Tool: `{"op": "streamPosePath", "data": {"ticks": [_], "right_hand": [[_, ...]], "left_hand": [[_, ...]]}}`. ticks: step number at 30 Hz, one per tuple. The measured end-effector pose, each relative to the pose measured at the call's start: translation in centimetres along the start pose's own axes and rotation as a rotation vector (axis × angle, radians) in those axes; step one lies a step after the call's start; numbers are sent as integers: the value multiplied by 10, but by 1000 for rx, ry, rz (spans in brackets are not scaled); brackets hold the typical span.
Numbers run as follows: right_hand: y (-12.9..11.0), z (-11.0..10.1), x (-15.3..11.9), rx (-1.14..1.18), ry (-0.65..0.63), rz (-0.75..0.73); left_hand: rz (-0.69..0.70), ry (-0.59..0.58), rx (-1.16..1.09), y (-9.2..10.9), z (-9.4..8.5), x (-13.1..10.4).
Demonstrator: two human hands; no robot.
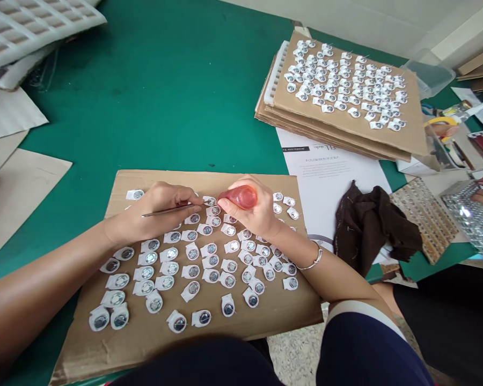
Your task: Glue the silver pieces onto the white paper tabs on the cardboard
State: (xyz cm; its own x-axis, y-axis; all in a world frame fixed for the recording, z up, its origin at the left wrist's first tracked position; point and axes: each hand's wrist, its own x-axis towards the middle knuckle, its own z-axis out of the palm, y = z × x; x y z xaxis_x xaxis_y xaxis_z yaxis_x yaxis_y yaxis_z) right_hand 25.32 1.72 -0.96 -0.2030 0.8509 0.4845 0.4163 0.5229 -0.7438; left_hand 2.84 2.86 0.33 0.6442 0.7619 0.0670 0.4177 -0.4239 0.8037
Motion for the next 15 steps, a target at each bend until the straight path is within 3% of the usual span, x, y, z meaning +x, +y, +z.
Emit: {"op": "streamPosePath", "data": {"ticks": [8, 15], "right_hand": [[-2, 1, -1, -2, -17, 4], [-2, 2, -1, 28, -26, 2]], "left_hand": [[-110, -32, -44, -2, -1, 1], [-123, -22, -78, -2, -2, 2]]}}
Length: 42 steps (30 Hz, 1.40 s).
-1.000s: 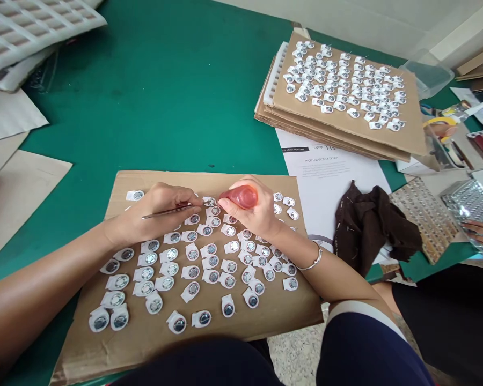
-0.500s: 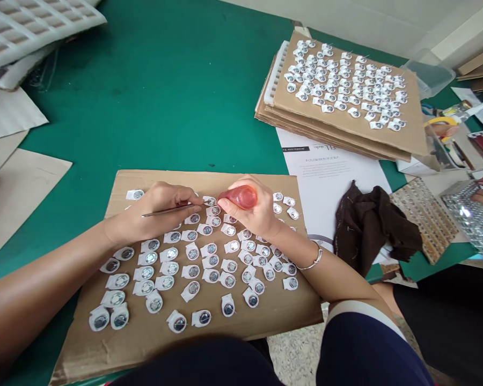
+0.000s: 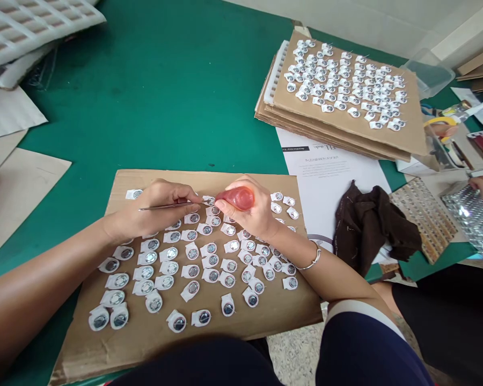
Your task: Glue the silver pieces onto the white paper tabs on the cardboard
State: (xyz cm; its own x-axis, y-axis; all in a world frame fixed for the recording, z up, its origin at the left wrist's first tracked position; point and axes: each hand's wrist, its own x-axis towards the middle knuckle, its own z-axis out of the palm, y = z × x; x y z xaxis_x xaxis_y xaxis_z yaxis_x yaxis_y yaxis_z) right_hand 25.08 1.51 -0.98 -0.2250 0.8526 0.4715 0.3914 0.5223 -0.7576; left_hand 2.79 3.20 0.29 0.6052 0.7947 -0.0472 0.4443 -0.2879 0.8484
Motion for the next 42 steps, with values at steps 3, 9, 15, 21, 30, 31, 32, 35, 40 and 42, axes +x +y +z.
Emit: {"op": "streamPosePath", "data": {"ticks": [3, 9, 15, 21, 30, 31, 32, 35, 40, 42], "right_hand": [[1, 0, 0, -2, 2, -5], [0, 2, -2, 2, 0, 9], [7, -1, 3, 315, 160, 241], [12, -20, 24, 588, 295, 397], [0, -20, 42, 626, 96, 504], [-2, -16, 46, 621, 61, 494], [-5, -13, 50, 618, 33, 481], [-12, -2, 61, 630, 7, 427], [-12, 10, 67, 612, 77, 358], [-9, 10, 67, 608, 106, 359]], "left_hand": [[-2, -7, -4, -1, 0, 0], [-12, 0, -20, -2, 0, 0], [-52, 6, 5, 0, 0, 2], [-101, 239, -135, 22, -25, -5], [-225, 386, -133, 13, -28, -45], [-197, 369, -66, 9, -22, -46], [-168, 356, 2, 6, -17, -46], [-116, 360, 119, -2, -4, -41], [-129, 482, 32, -6, 2, -27], [-160, 536, -122, -2, 2, -20]]}}
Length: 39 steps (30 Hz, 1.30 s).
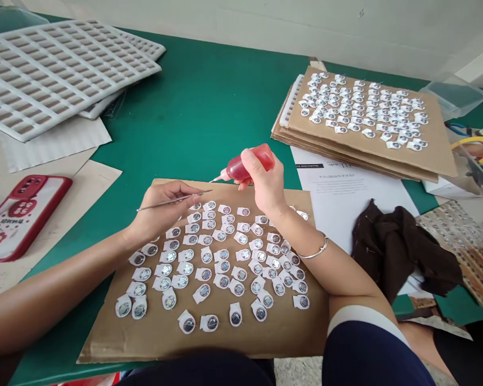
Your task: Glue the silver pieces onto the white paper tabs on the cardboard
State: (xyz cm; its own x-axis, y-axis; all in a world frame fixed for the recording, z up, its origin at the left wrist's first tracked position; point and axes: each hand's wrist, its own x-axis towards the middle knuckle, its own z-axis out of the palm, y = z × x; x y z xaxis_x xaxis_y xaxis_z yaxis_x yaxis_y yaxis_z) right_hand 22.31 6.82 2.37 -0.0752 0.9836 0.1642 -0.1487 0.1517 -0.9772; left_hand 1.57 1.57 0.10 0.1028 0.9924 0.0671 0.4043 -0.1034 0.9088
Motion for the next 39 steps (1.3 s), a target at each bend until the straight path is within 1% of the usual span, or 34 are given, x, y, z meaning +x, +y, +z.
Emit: {"op": "streamPosePath", "data": {"ticks": [2, 4, 6, 8, 12, 16, 19, 22, 24, 26, 28, 30, 34, 39], "right_hand": [[0, -3, 2, 11, 11, -10], [-4, -6, 6, 17, 23, -35], [-10, -8, 9, 33, 48, -65], [-18, -10, 11, 72, 85, -99], [-32, -9, 10, 127, 114, -168], [-36, -9, 8, 106, 124, -172], [-34, -12, 8, 33, 125, -145], [-31, -13, 7, -79, 106, -132], [-28, -11, 6, -119, 84, -131], [-26, -8, 4, -104, 71, -140], [-24, -4, 2, -87, 59, -136], [-22, -2, 0, -119, 46, -113], [-19, 0, -3, -188, 21, -84], [-16, 4, -6, -160, 11, -78]], "left_hand": [[-86, -6, -178, 6, 4, 6], [-153, -12, -278, 12, 8, 10], [-205, -24, -277, 17, 11, 13], [-249, -68, -240, 17, 14, 15], [-258, -137, -297, 11, 22, 17], [-236, -149, -339, 8, 28, 21], [-197, -140, -275, 11, 25, 20], [-87, -123, -87, 11, 13, 9], [6, -115, 25, 6, 4, 0], [83, -123, 74, 0, -3, -10], [150, -121, 128, -4, -6, -17], [212, -121, 217, -7, -7, -20], [267, -179, 335, -4, -6, -20], [282, -217, 338, 0, -6, -20]]}}
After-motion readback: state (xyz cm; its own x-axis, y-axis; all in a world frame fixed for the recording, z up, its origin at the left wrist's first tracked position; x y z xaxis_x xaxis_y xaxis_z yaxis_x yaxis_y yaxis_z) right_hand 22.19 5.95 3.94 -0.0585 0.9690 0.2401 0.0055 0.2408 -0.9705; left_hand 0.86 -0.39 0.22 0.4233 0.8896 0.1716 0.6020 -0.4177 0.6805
